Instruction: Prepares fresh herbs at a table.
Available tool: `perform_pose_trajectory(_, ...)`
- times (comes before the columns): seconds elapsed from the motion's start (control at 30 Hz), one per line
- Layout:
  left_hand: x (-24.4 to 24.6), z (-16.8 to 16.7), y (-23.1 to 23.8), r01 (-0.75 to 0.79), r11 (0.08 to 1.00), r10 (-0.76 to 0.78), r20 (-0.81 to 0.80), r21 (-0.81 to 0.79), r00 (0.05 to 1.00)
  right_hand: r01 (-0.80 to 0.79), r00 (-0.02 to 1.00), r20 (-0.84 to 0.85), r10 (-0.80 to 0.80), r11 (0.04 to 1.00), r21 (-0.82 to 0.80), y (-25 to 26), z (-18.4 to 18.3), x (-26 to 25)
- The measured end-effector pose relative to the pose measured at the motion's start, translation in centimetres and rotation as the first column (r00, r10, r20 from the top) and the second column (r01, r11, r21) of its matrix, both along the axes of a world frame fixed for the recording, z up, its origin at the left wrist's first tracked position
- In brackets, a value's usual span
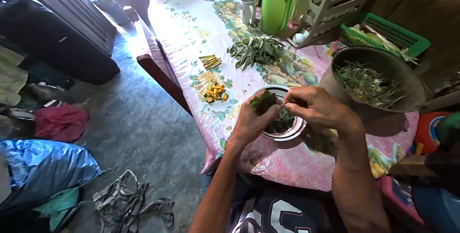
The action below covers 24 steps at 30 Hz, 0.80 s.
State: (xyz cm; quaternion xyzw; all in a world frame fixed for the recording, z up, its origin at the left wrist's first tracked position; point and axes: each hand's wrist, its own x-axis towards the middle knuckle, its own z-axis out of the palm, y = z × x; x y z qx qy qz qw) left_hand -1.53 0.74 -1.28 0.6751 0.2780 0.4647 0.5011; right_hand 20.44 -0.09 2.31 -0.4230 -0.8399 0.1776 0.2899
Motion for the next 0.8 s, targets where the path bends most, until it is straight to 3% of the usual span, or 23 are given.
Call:
perform_pose_trajectory(0.23, -0.1, 0.3, 0.0, -0.112, 0.993, 0.113, -0.027, 0.039, 0.993, 0.026, 1.0, 0.011, -0.026, 0.999, 0.026, -0.5, 0.6, 0.2)
perform_pose_trajectory(0.43, -0.5, 0.5, 0.2, -0.105, 0.994, 0.107, -0.043, 0.04, 0.993, 0.102, 0.995, 0.013, -0.103, 0.994, 0.048, -1.3, 1.3, 1.2)
perform_pose_trajectory(0.67, -0.9, 1.0, 0.3, -0.102, 0.995, 0.102, -0.062, -0.003, 0.993, 0.284, 0.958, -0.058, -0.282, 0.959, 0.017, -3.7, 2.2, 3.8)
perform_pose_trajectory(0.8, -0.7, 0.5, 0.5, -0.083, 0.996, 0.085, -0.123, 0.02, 0.989, 0.419, 0.906, -0.11, -0.408, 0.901, 0.115, -4.6, 3.0, 7.0)
